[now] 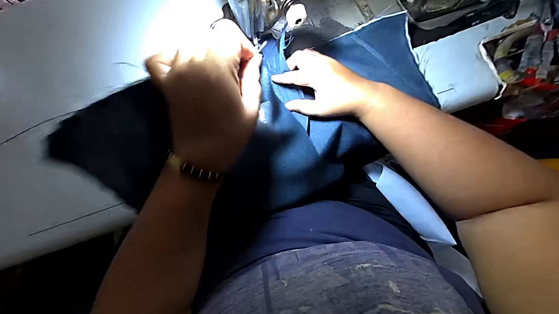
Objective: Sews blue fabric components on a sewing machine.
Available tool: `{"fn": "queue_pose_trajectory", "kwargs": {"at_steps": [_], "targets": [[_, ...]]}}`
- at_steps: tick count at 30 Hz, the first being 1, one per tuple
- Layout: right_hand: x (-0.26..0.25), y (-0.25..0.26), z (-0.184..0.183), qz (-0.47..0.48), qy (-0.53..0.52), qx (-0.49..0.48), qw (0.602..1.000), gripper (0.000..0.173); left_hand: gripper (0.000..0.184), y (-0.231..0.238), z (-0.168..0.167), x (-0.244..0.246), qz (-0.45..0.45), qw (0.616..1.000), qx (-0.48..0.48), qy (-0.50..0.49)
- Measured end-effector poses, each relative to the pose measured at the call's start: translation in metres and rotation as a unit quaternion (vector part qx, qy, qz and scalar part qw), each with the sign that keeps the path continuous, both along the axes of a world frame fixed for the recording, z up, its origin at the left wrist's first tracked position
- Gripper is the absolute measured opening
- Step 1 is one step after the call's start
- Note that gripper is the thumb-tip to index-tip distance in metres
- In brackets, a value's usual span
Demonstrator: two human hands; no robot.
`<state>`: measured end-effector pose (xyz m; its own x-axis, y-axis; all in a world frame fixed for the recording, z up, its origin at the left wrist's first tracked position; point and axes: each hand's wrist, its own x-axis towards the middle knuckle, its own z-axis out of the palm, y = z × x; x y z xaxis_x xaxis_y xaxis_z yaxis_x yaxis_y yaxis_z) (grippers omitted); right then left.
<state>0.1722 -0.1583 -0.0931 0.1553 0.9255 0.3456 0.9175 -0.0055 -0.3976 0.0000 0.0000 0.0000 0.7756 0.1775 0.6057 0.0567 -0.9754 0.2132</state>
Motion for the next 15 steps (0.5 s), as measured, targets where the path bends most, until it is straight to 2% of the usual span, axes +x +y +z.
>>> {"fn": "queue_pose_trajectory", "kwargs": {"at_steps": [3, 5, 8, 12, 15], "targets": [[0.002, -0.002, 0.003, 0.014, -0.002, -0.002, 1.000, 0.051, 0.029, 0.018, -0.051, 0.033, 0.026, 0.983, -0.105, 0.148], [0.002, -0.003, 0.002, 0.015, -0.004, -0.006, 1.000, 0.050, 0.031, 0.026, -0.072, 0.043, 0.013, 0.971, -0.158, 0.177], [0.004, -0.003, 0.000, 0.014, -0.009, -0.003, 1.000, 0.049, 0.029, 0.037, -0.077, 0.056, 0.000, 0.958, -0.212, 0.193], [0.004, -0.002, 0.000, 0.013, 0.008, 0.004, 1.000, 0.046, 0.024, 0.051, -0.079, 0.072, -0.047, 0.958, -0.208, 0.192], [0.000, 0.000, 0.010, -0.001, 0.022, -0.037, 0.999, 0.046, 0.022, 0.055, -0.081, 0.077, -0.073, 0.957, -0.196, 0.200]]}}
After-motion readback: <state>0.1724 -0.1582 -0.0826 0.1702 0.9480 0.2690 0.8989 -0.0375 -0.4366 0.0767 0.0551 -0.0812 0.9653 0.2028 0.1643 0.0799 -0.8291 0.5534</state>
